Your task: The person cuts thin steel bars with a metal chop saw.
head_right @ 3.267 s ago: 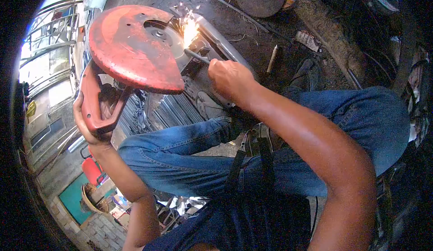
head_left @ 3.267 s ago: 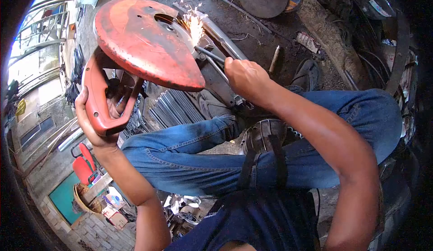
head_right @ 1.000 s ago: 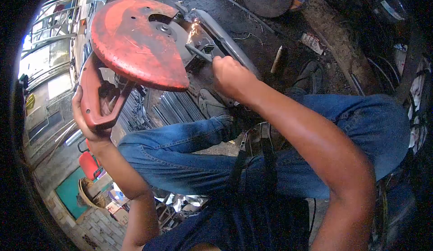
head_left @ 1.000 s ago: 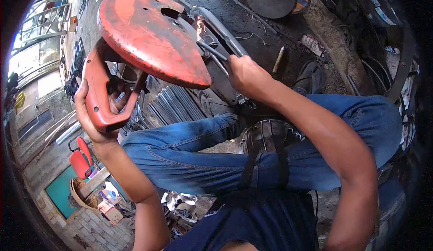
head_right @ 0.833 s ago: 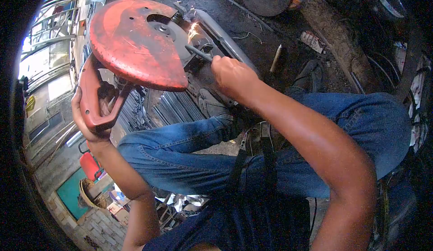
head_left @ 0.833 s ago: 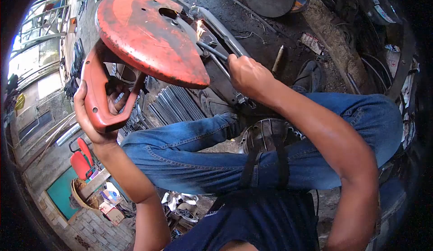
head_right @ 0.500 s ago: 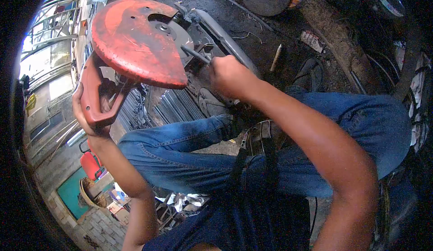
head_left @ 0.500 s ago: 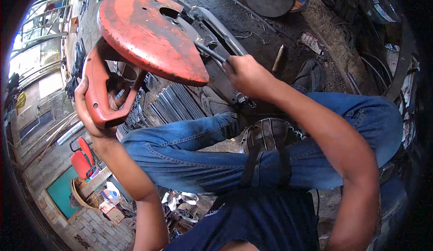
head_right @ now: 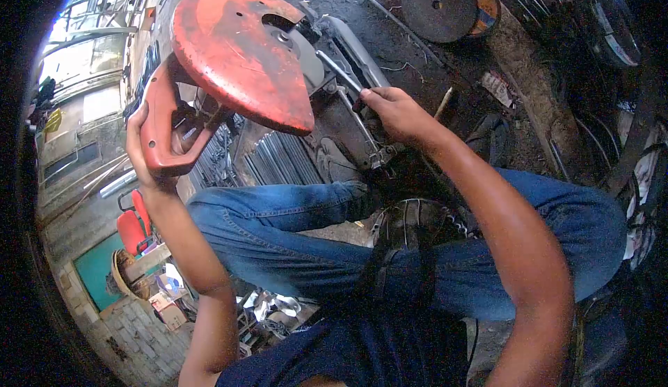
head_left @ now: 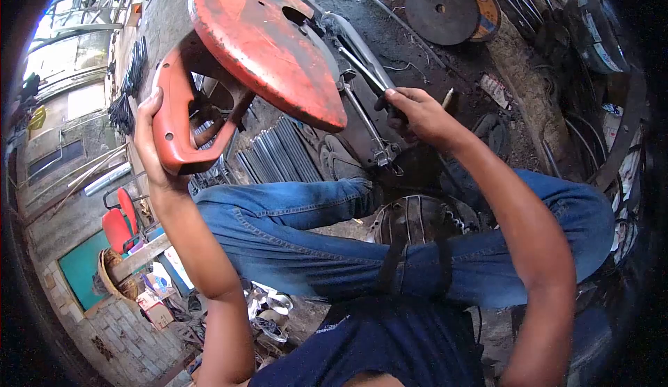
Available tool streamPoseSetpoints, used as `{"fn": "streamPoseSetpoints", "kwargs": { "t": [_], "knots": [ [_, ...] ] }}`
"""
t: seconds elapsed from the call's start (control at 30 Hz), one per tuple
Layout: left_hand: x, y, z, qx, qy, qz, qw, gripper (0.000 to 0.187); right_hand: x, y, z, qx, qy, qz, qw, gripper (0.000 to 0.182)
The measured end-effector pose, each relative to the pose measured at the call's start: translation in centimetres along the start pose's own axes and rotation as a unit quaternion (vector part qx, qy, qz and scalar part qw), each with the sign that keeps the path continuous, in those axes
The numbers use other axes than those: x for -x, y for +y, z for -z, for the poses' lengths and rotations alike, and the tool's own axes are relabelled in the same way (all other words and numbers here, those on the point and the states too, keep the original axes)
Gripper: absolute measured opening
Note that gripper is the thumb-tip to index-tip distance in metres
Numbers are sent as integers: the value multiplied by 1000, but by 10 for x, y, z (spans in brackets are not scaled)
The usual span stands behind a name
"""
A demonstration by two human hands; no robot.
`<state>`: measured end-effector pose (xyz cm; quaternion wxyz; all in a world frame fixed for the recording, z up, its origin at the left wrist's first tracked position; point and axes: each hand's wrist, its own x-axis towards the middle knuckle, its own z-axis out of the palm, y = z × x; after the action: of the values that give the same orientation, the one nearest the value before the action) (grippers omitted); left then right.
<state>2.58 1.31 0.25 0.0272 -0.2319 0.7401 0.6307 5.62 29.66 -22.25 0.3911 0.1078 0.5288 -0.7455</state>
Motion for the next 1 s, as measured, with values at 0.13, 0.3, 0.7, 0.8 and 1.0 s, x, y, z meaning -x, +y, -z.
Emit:
{"fn": "streamPoseSetpoints", "kwargs": {
  "t": [0.13,0.3,0.7,0.8,1.0],
  "knots": [
    [-2,0,3,21,-27,15,999,63,-1,0,-3,11,46,-3,999,34],
    [-7,-4,9,27,-5,-6,1000,54,-10,8,-2,30,39,34,998,36],
    [-6,-5,5,32,-15,-21,999,62,-10,7,2,44,51,-27,997,38],
    [-7,-5,7,43,-26,-3,999,62,-13,11,-3,74,55,-24,995,38],
    [-5,-5,3,47,-30,13,998,59,-10,9,-6,97,49,-31,994,39]
  ]
}}
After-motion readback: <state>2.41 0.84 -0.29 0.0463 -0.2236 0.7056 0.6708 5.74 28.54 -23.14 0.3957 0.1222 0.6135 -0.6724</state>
